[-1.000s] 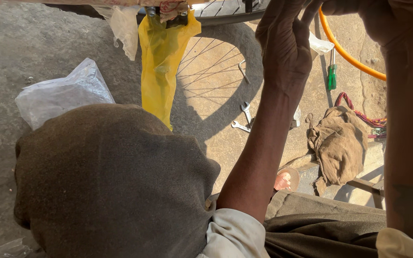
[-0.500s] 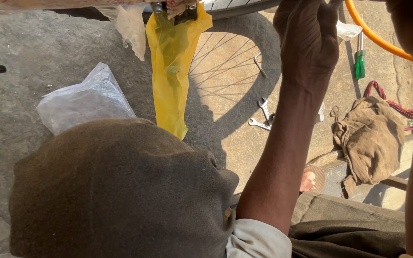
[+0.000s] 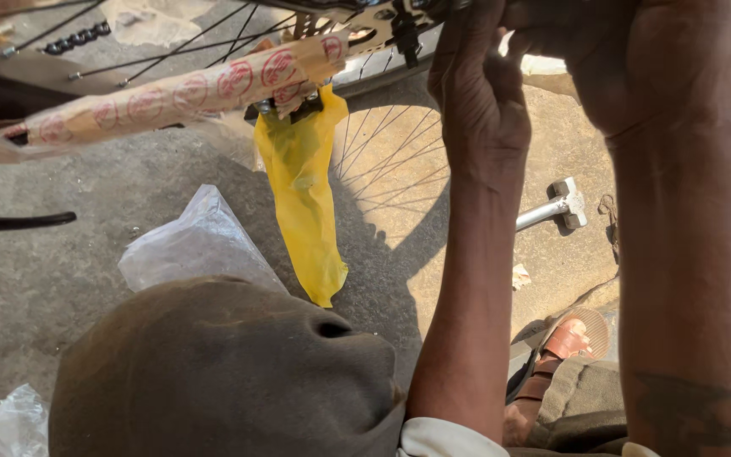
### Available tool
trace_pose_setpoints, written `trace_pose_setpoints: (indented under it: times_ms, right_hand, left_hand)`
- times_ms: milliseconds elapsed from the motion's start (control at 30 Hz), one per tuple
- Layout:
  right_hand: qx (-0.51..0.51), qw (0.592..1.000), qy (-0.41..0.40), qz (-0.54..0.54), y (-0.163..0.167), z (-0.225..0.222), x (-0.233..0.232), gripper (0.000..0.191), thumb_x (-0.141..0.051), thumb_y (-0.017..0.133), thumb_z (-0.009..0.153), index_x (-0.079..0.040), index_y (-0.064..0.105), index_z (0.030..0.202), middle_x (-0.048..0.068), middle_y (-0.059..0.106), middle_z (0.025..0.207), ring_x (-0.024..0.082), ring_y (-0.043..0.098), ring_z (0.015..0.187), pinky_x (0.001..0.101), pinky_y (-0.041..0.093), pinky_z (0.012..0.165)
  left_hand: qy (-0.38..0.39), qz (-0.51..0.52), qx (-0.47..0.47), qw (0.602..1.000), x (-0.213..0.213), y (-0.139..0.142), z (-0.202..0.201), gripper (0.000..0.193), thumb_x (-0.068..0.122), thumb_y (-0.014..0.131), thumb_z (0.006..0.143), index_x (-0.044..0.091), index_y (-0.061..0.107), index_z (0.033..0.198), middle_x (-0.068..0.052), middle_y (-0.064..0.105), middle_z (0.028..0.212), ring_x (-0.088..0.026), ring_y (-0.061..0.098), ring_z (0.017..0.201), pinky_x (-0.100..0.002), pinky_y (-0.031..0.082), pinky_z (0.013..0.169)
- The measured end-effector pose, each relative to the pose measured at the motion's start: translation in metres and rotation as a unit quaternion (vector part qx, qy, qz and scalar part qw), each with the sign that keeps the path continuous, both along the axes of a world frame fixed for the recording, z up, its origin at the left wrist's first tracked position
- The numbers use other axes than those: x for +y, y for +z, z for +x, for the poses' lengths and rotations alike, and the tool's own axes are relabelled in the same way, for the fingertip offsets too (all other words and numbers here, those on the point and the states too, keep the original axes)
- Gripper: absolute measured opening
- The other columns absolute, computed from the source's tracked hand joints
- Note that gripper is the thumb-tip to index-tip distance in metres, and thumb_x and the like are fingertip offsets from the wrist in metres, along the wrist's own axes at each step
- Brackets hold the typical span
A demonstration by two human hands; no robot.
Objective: The person sits on the ground beside a bicycle and works on the rear wheel hub and derailleur, using a hex key to loosen bolts, removing and handling small nuts and washers by hand, and threading them back onto the derailleur mounting point.
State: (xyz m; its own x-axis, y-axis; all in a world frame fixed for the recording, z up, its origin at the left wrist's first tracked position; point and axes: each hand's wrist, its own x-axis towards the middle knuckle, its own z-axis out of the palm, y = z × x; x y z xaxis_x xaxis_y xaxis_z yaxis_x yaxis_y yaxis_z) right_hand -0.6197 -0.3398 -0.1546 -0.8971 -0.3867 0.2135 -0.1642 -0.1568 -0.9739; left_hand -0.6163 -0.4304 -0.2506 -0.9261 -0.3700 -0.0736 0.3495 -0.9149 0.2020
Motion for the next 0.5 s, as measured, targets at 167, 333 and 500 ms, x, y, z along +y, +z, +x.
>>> trace_pose_setpoints:
  times_ms: [167, 333, 500]
  right_hand:
    - [-0.075, 0.993, -0.021, -0.087, -0.005, -0.011, 0.013, 0.032, -0.031, 0.063, 0.107, -0.002, 0.071, 0.118, 0.013, 0.076, 0.109, 0.023, 0.077, 0.097, 0.0356, 0.065, 0.092]
    - [-0.075, 0.992, -0.056, -0.082, -0.013, -0.036, 0.049, 0.015, -0.014, 0.076, 0.098, -0.002, 0.072, 0.106, 0.007, 0.075, 0.095, 0.018, 0.075, 0.083, 0.0307, 0.062, 0.078]
    - [-0.066, 0.993, -0.047, -0.082, -0.005, -0.058, 0.084, 0.015, -0.010, 0.073, 0.096, 0.002, 0.074, 0.105, 0.009, 0.075, 0.091, 0.016, 0.074, 0.079, 0.0292, 0.062, 0.073]
  left_hand:
    - [-0.028, -0.032, 0.040, 0.998, 0.006, -0.008, -0.002, 0.016, 0.015, 0.080, 0.101, 0.008, 0.069, 0.111, -0.001, 0.069, 0.107, -0.012, 0.062, 0.101, -0.028, 0.057, 0.086]
    - [-0.063, -0.042, 0.071, 0.995, 0.024, 0.003, -0.014, 0.023, 0.019, 0.076, 0.103, 0.005, 0.069, 0.120, -0.007, 0.070, 0.108, -0.017, 0.064, 0.103, -0.036, 0.059, 0.090]
    - [-0.057, -0.038, 0.011, 0.998, 0.046, 0.010, -0.022, 0.024, 0.014, 0.072, 0.099, 0.006, 0.068, 0.121, -0.008, 0.072, 0.117, -0.021, 0.067, 0.114, -0.045, 0.058, 0.102]
